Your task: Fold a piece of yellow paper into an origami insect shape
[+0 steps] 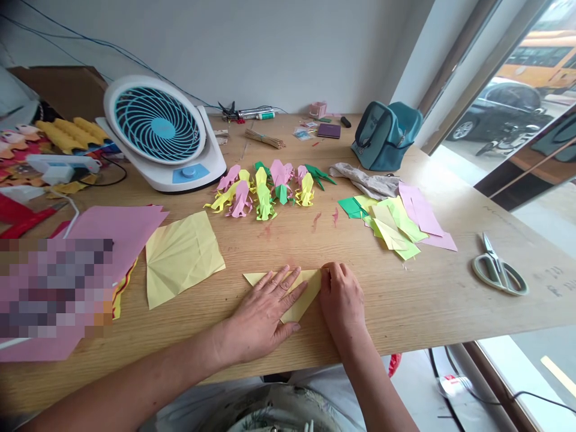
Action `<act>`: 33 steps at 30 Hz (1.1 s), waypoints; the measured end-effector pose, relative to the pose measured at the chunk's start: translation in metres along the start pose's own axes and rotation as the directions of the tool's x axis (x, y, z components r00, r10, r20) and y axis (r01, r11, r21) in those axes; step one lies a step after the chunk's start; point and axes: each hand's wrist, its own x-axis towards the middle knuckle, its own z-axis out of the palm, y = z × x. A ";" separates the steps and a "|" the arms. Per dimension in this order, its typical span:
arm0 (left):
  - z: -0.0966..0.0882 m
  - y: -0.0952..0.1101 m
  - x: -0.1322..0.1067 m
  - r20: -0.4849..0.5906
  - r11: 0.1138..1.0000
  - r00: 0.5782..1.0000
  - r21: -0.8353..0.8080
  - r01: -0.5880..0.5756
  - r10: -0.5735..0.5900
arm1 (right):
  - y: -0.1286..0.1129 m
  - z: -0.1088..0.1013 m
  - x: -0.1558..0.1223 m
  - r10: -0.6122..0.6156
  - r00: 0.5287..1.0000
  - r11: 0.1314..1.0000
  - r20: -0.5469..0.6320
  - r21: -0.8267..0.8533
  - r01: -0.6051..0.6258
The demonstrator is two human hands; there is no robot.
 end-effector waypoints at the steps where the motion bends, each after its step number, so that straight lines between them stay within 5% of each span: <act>1: 0.000 0.000 0.000 0.000 1.000 1.000 -0.001 -0.007 0.007 | 0.000 -0.001 0.000 -0.003 1.000 1.000 -0.008 0.015 0.003; 6: 0.001 -0.003 0.001 0.012 1.000 1.000 -0.010 -0.024 0.024 | -0.001 -0.007 -0.001 -0.032 0.999 0.989 -0.019 0.144 0.034; 14: -0.002 -0.002 0.002 0.025 0.999 0.999 0.017 -0.035 0.034 | -0.001 -0.013 0.001 0.129 0.991 0.950 0.046 0.282 -0.136; 23: -0.001 -0.003 0.001 0.005 0.998 0.998 0.034 -0.056 0.056 | -0.001 -0.017 0.003 0.105 0.992 0.958 0.071 0.260 -0.120; 33: -0.007 -0.029 0.006 -0.290 0.990 0.948 -0.014 -0.140 0.130 | 0.000 -0.014 -0.002 0.109 0.987 0.942 0.114 0.305 -0.140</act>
